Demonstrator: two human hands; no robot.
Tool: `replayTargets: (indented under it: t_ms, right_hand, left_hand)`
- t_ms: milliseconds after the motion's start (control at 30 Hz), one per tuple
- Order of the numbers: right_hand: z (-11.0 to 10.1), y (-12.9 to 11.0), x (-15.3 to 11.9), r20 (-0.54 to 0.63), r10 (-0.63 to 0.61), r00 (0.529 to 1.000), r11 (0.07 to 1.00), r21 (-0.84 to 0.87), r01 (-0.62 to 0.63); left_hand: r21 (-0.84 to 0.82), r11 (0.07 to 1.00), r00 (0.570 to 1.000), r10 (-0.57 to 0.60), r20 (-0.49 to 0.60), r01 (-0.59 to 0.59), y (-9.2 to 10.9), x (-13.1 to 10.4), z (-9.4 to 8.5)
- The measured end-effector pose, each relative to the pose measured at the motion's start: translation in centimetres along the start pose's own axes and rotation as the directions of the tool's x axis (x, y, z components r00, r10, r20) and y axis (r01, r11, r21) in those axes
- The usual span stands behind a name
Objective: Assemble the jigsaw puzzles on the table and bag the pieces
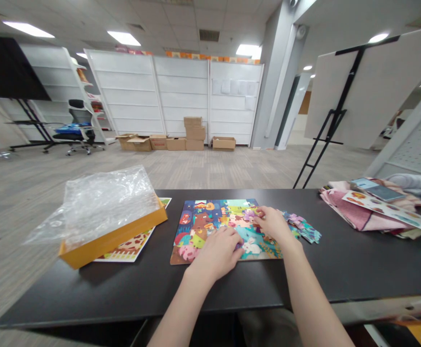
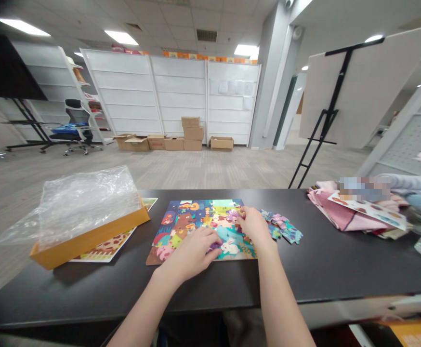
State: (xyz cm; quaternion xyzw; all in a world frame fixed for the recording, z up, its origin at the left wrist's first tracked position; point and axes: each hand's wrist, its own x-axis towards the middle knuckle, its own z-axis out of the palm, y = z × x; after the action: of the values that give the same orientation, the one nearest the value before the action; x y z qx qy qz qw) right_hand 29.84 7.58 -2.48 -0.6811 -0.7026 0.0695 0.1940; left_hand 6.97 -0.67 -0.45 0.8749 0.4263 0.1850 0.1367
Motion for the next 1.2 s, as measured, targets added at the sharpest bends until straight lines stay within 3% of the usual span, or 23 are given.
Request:
replayTargets:
  t_ms: [267, 400, 500, 633, 1000, 1200]
  right_hand:
    - [-0.2, -1.0, -0.4, 0.008, -0.149, 0.989, 0.982, 0.122, 0.146]
    - [-2.1, 1.6, -0.8, -0.138, 0.012, 0.990, 0.999, 0.044, -0.006]
    - [-3.8, 5.3, -1.5, -0.243, 0.229, 0.943, 0.966, -0.061, -0.250]
    - [-5.0, 8.9, -2.5, -0.122, 0.343, 0.931, 0.930, -0.094, -0.354]
    - [-4.3, 9.6, -2.5, -0.148, 0.406, 0.902, 0.902, -0.095, -0.422]
    - [-5.3, 9.9, -3.1, -0.193, 0.420, 0.887, 0.897, -0.056, -0.437]
  left_hand:
    - [-0.013, 1.000, 1.000, 0.001, 0.001, -0.001, -0.1, 0.0, 0.0]
    - [-0.016, 1.000, 1.000, 0.005, 0.006, -0.004, -0.2, -0.1, 0.0]
    - [-0.019, 1.000, 1.000, 0.007, 0.014, -0.007, -0.2, -0.2, 0.0]
    - [-0.027, 1.000, 1.000, 0.007, 0.018, -0.007, -0.1, -0.3, -0.1]
    - [-0.013, 1.000, 1.000, 0.000, 0.020, 0.000, -0.2, -0.3, 0.0]
    - [-0.010, 1.000, 1.000, 0.001, 0.022, -0.001, -0.1, -0.3, 0.0]
